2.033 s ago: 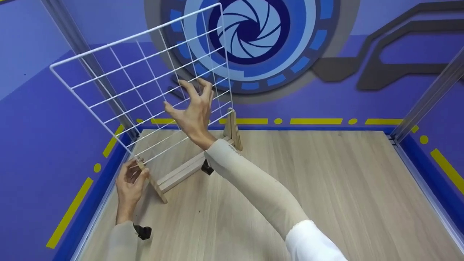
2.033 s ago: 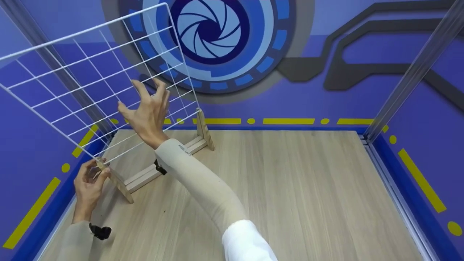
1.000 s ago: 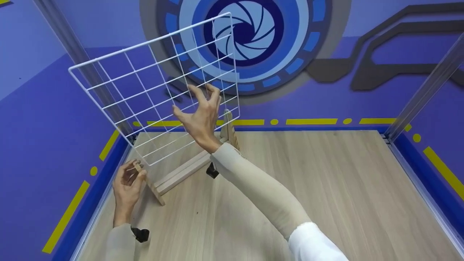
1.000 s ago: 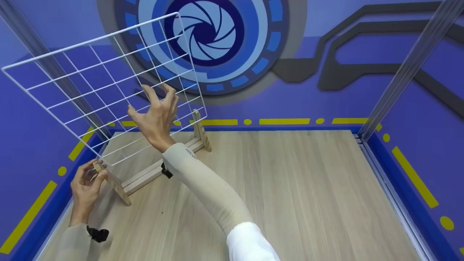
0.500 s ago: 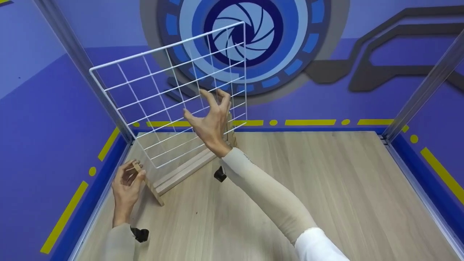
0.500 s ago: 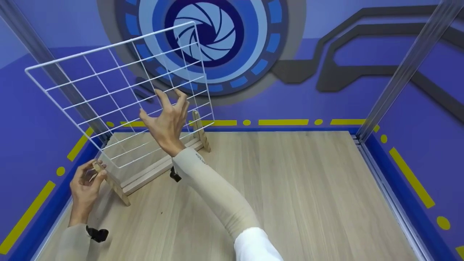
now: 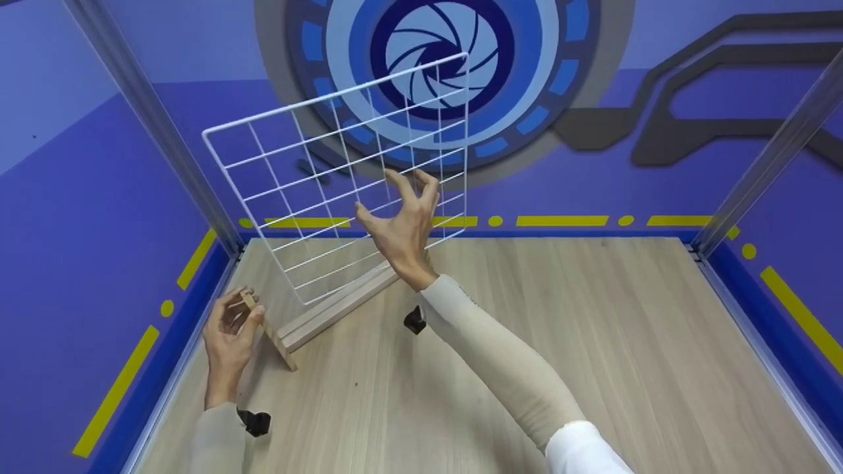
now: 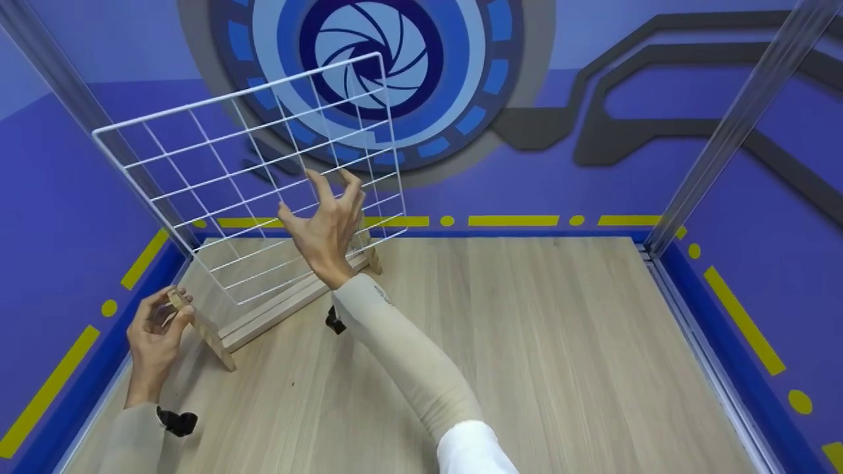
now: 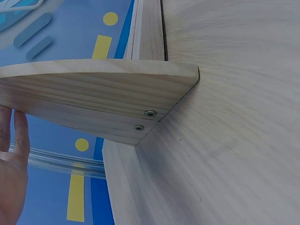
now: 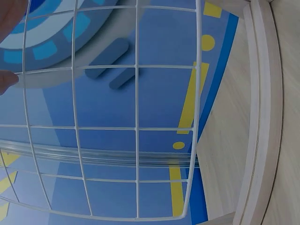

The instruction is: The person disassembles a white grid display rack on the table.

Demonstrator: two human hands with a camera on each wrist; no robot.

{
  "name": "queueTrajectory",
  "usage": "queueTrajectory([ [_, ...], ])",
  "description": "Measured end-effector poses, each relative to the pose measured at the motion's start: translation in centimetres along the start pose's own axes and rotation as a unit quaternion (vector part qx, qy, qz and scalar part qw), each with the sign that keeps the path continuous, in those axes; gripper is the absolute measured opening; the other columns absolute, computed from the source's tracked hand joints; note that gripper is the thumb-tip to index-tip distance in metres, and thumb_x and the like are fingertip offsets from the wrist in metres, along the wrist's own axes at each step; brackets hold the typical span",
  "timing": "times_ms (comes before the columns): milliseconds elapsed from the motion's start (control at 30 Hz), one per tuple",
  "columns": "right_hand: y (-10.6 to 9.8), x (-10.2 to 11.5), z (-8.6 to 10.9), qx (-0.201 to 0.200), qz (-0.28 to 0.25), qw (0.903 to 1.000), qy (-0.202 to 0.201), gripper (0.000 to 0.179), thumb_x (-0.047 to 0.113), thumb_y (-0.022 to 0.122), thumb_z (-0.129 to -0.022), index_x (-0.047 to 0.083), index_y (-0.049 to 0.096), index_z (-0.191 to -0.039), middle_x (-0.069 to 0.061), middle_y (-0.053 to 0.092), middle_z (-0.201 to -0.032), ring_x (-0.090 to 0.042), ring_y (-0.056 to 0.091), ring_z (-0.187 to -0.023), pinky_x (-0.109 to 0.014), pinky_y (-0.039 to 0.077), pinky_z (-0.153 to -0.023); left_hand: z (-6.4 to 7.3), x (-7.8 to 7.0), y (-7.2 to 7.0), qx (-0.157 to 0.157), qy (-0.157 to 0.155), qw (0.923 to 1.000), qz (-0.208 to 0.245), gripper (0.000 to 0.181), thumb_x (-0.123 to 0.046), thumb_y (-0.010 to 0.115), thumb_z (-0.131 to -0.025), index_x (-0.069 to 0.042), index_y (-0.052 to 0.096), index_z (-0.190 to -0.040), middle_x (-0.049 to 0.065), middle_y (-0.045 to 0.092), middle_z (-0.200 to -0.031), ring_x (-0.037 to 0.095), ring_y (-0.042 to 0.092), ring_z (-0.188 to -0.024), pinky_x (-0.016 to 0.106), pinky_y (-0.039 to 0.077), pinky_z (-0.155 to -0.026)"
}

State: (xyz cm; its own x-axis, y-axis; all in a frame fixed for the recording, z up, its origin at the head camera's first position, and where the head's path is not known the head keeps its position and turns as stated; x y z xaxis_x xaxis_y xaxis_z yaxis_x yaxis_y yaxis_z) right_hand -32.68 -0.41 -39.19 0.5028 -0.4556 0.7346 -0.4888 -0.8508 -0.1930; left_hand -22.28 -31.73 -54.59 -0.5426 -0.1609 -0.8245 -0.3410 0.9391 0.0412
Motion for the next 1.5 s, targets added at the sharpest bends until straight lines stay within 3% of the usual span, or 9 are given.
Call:
queueTrajectory([
  [167,-0.6,-1.0,-0.1,-0.013,-0.015,0.9997,0.011,0.062,0.03,0.096,-0.074,0.019,0.073,-0.131,-0.019,0.045,-0.148,-0.035,0.048,-0.138,-0.049,0.055,-0.105,0.0,-0.1,0.1,-0.006,-0.007,0.9999,0.01,0.047,0.019,0.072,-0.09,0.014,0.061,-0.135,0.014,0.073,-0.124,0.018,0.071,-0.113,0.02,0.057,-0.102],
  [367,-1.5,-1.8,-0.1,-0.014,-0.027,0.9995,0.011,0.062,0.029,0.096,-0.075,0.018,0.073,-0.131,-0.02,0.043,-0.149,-0.035,0.048,-0.137,-0.044,0.061,-0.099,0.0,-0.4,0.2,-0.004,-0.005,0.9999,0.009,0.046,0.018,0.072,-0.091,0.016,0.059,-0.135,0.026,0.068,-0.125,0.019,0.07,-0.113,0.018,0.056,-0.102],
  [600,-2.5,-2.5,0.1,-0.02,-0.017,0.9996,0.007,0.063,0.03,0.097,-0.074,0.018,0.074,-0.131,-0.016,0.045,-0.145,-0.036,0.046,-0.14,-0.048,0.051,-0.11,0.1,-0.2,0.0,-0.001,-0.007,1.0,0.0,0.047,0.017,0.071,-0.091,0.013,0.06,-0.137,0.01,0.072,-0.125,0.019,0.07,-0.115,0.019,0.057,-0.102],
  [1167,-5.0,-5.6,0.6,-0.033,-0.003,0.9991,0.028,0.062,0.03,0.097,-0.075,0.017,0.074,-0.131,-0.017,0.045,-0.145,-0.034,0.046,-0.14,-0.05,0.05,-0.112,0.0,-0.4,0.0,0.0,-0.016,0.9998,-0.012,0.048,0.015,0.071,-0.092,0.011,0.06,-0.138,0.011,0.072,-0.127,0.025,0.069,-0.116,0.019,0.056,-0.102],
  [1500,-6.7,-7.2,0.7,-0.036,0.013,0.998,0.049,0.062,0.028,0.095,-0.075,0.017,0.073,-0.133,-0.018,0.043,-0.148,-0.038,0.044,-0.141,-0.05,0.051,-0.109,0.0,-0.3,0.0,-0.002,-0.028,0.9994,-0.019,0.048,0.017,0.07,-0.092,0.009,0.061,-0.139,0.015,0.071,-0.127,0.018,0.07,-0.114,0.019,0.056,-0.103],
])
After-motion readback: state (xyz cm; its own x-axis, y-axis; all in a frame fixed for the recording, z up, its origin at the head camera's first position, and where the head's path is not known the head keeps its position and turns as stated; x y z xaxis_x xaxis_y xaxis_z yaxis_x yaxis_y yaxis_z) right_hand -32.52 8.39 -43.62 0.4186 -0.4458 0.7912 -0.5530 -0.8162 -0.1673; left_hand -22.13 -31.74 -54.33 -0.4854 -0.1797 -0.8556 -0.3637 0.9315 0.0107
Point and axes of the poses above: each hand's wrist, its own z-axis away from the middle knuckle, its own y-axis out of the palm, x = y × z, the point moved 2 cm from there along -z, towards the middle knuckle
